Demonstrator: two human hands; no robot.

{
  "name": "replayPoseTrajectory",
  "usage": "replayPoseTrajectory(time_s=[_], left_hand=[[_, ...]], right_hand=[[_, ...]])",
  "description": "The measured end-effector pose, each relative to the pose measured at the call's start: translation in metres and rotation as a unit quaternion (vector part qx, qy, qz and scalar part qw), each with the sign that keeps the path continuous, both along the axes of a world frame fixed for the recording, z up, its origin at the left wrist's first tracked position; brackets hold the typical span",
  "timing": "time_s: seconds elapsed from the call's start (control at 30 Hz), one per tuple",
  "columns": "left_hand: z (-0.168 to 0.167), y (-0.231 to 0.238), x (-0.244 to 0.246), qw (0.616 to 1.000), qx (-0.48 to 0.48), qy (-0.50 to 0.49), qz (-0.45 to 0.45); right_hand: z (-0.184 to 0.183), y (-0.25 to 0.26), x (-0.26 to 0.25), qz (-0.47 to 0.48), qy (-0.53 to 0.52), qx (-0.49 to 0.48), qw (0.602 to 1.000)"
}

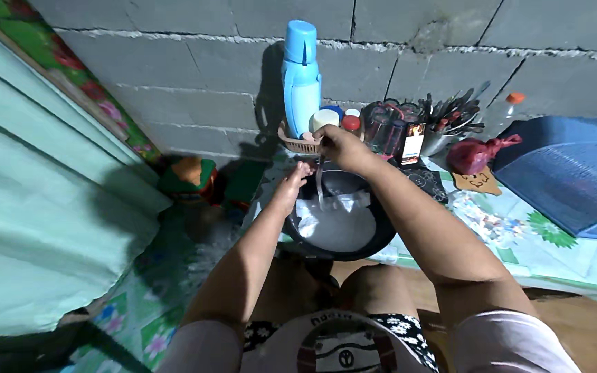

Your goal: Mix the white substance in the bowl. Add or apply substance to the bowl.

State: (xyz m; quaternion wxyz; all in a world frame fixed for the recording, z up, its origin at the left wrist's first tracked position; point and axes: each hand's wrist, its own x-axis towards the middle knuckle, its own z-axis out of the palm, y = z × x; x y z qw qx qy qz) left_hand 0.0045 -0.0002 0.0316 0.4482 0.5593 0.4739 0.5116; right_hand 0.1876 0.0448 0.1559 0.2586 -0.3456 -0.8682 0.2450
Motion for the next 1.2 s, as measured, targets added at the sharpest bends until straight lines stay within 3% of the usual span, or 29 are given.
replayPoseTrajectory(time_s=[0.23,0.37,0.53,0.57,0.63,0.73,0.8,0.9,1.0,1.07,1.2], left_hand=[[0.006,-0.008,0.023,0.985,-0.061,-0.070,-0.145],[0.005,-0.013,0.031,0.985,-0.095,-0.063,-0.126],[0.008,-0.012,0.028,0.990,-0.108,-0.054,-0.068],[0.009,-0.012,0.027,0.991,-0.113,-0.055,-0.050],[0.014,-0.013,0.026,0.991,-0.122,-0.059,-0.016],[0.021,-0.014,0.028,0.991,-0.122,-0.053,0.008],[0.022,-0.013,0.030,0.993,-0.112,-0.030,0.004],[0.026,-0.015,0.033,0.995,-0.096,0.030,-0.017],[0.028,-0.020,0.033,0.993,-0.090,0.071,-0.028],[0.028,-0.021,0.031,0.992,-0.089,0.086,-0.032],[0.023,-0.019,0.023,0.981,-0.065,0.174,-0.058]], right_hand=[[-0.013,-0.002,0.026,0.012,0.123,-0.089,0.988],[-0.022,-0.004,0.043,-0.006,0.213,-0.143,0.967],[-0.034,0.009,0.068,-0.129,0.423,-0.127,0.888],[-0.040,0.013,0.074,-0.158,0.400,-0.133,0.893],[-0.061,0.016,0.080,-0.191,0.250,-0.166,0.935],[-0.088,0.009,0.067,-0.125,0.014,-0.230,0.965],[-0.088,-0.005,0.051,-0.080,0.025,-0.294,0.952],[-0.085,-0.010,0.028,-0.087,0.158,-0.393,0.902],[-0.077,-0.007,0.010,-0.116,0.251,-0.409,0.870],[-0.066,-0.008,0.005,-0.137,0.266,-0.362,0.883],[-0.044,-0.014,0.004,-0.156,0.136,-0.206,0.956]])
